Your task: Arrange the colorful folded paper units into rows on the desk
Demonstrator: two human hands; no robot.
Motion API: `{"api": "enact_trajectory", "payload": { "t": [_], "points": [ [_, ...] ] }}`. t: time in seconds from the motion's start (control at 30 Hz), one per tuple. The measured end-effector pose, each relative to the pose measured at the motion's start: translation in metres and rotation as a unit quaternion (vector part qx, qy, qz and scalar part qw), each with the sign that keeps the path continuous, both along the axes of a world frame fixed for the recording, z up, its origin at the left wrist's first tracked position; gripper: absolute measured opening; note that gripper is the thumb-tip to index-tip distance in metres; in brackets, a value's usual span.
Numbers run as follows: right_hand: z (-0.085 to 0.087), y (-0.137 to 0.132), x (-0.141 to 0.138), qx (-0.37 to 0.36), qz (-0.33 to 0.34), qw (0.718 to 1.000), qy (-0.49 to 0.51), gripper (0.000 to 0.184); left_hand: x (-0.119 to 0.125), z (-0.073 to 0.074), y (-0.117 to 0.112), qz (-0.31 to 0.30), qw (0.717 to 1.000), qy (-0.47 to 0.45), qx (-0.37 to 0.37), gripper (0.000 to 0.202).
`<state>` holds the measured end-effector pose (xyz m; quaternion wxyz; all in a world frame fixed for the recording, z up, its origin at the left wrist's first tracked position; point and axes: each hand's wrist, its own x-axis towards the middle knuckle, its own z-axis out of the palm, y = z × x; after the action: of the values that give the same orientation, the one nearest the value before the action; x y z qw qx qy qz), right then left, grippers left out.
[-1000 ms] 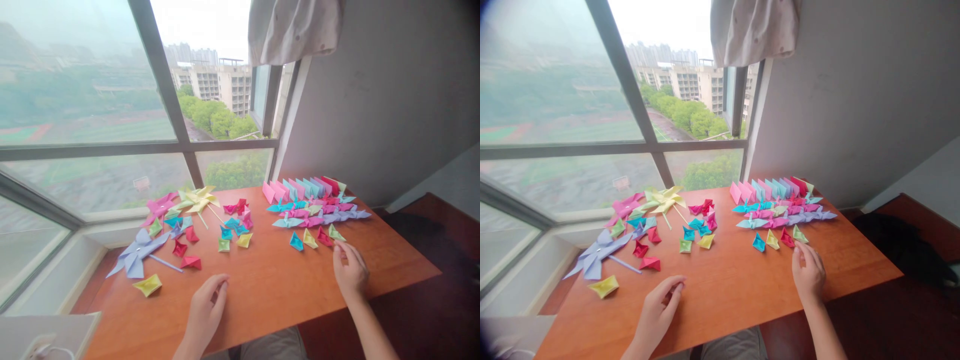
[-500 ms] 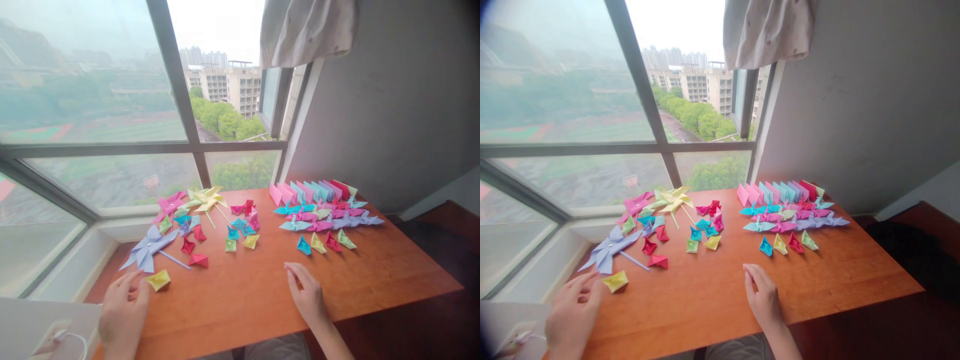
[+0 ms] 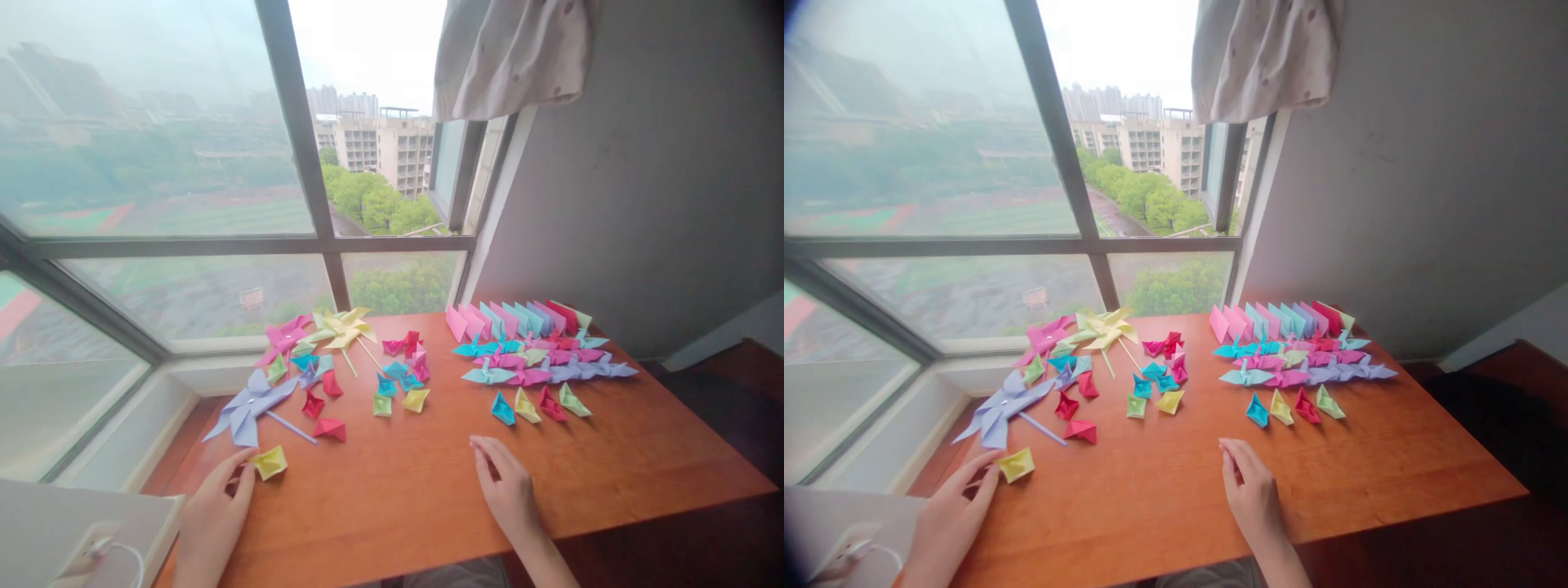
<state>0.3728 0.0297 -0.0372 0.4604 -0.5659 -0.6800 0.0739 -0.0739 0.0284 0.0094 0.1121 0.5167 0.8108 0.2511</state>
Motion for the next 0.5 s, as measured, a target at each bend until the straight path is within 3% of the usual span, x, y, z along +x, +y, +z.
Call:
{"api": "enact_trajectory", "payload": {
  "t": [0.3, 0.4, 0.5],
  "points": [
    [-0.001, 0.001, 0.000, 0.008, 0.007, 1.000, -0.026, 0.024, 0.022, 0.011, -0.009, -0.055, 0.992, -0.080, 0.075, 0.034],
    [0.001, 0.001, -0.002, 0.004, 0.016, 1.000, -0.022, 0.023, 0.045, 0.014, -0.008, -0.081, 0.983, -0.130, 0.099, 0.036],
    [0.004, -0.001, -0.007, -0.024, 0.045, 0.999, -0.004, 0.021, 0.077, 0.012, -0.004, -0.150, 0.968, -0.170, 0.113, 0.034]
  ]
}}
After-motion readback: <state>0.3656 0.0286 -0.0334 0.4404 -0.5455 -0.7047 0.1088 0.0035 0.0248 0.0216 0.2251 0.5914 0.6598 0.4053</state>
